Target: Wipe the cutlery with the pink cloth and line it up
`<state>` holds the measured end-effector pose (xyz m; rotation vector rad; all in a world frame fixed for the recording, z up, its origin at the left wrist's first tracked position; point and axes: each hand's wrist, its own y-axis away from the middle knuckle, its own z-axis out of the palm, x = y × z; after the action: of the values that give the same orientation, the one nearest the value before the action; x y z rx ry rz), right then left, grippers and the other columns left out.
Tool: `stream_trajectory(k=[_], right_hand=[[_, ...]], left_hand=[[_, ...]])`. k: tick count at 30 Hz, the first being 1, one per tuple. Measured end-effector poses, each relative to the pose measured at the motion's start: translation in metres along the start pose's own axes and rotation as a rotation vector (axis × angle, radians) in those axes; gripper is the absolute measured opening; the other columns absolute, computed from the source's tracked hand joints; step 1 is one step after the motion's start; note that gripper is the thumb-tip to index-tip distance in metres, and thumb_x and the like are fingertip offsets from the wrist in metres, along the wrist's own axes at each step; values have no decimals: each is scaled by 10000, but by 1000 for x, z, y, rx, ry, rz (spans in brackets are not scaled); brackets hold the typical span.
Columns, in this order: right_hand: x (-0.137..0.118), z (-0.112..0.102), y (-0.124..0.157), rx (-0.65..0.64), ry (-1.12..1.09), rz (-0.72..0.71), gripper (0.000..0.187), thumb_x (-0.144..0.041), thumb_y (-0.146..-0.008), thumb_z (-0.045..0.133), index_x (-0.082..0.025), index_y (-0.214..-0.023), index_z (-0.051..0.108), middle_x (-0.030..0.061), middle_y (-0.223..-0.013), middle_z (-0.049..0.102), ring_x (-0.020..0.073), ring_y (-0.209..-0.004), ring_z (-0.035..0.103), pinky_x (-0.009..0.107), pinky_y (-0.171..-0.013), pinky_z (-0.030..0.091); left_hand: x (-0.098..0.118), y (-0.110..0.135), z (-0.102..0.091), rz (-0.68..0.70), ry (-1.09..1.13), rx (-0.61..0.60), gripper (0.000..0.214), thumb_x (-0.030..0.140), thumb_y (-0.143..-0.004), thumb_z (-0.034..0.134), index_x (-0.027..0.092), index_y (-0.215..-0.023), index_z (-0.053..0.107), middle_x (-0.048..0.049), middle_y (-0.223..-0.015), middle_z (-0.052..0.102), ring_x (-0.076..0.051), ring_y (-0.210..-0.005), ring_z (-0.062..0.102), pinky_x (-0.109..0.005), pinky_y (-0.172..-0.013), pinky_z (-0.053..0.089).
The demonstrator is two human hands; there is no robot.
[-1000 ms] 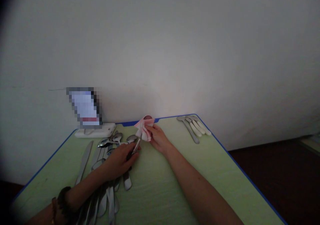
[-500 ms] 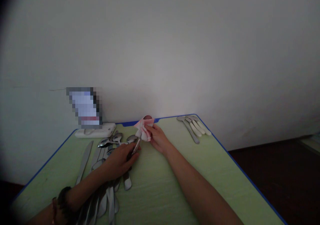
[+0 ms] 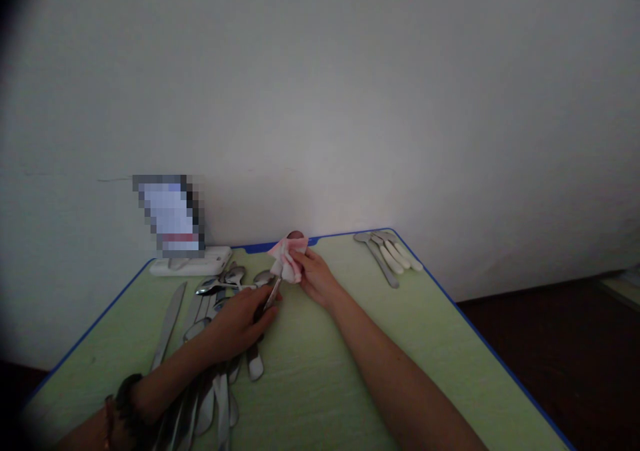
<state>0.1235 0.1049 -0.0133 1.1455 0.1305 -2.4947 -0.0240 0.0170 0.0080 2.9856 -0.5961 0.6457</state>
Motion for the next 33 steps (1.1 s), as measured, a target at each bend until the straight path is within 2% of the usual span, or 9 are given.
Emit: stream_trajectory(k=[6, 11, 33], right_hand=[[1, -1, -2, -10, -1, 0, 177, -221, -659, 701, -146, -814, 658, 5, -719, 675, 97, -636, 576, 217, -640, 434], [0, 0, -2, -9, -14, -2, 164, -210, -662, 697, -141, -806, 661, 9, -722, 677, 99, -645, 580, 218, -647, 438], [0, 1, 0, 18, 5, 3, 157, -220, -655, 700, -135, -781, 659, 2, -690, 661, 91, -644, 570, 203, -633, 432]], left_hand=[[0, 0, 1, 8, 0, -2, 186, 264, -860, 393, 193, -973, 522, -50, -838, 620, -214, -789, 551, -305, -698, 373], [-1, -1, 3, 15, -20, 9, 161, 265, -860, 391, 190, -913, 523, -47, -796, 608, -213, -760, 546, -304, -676, 367], [0, 0, 1, 9, -9, -1, 180, 261, -856, 397, 193, -961, 526, -50, -826, 622, -214, -782, 555, -303, -693, 369]])
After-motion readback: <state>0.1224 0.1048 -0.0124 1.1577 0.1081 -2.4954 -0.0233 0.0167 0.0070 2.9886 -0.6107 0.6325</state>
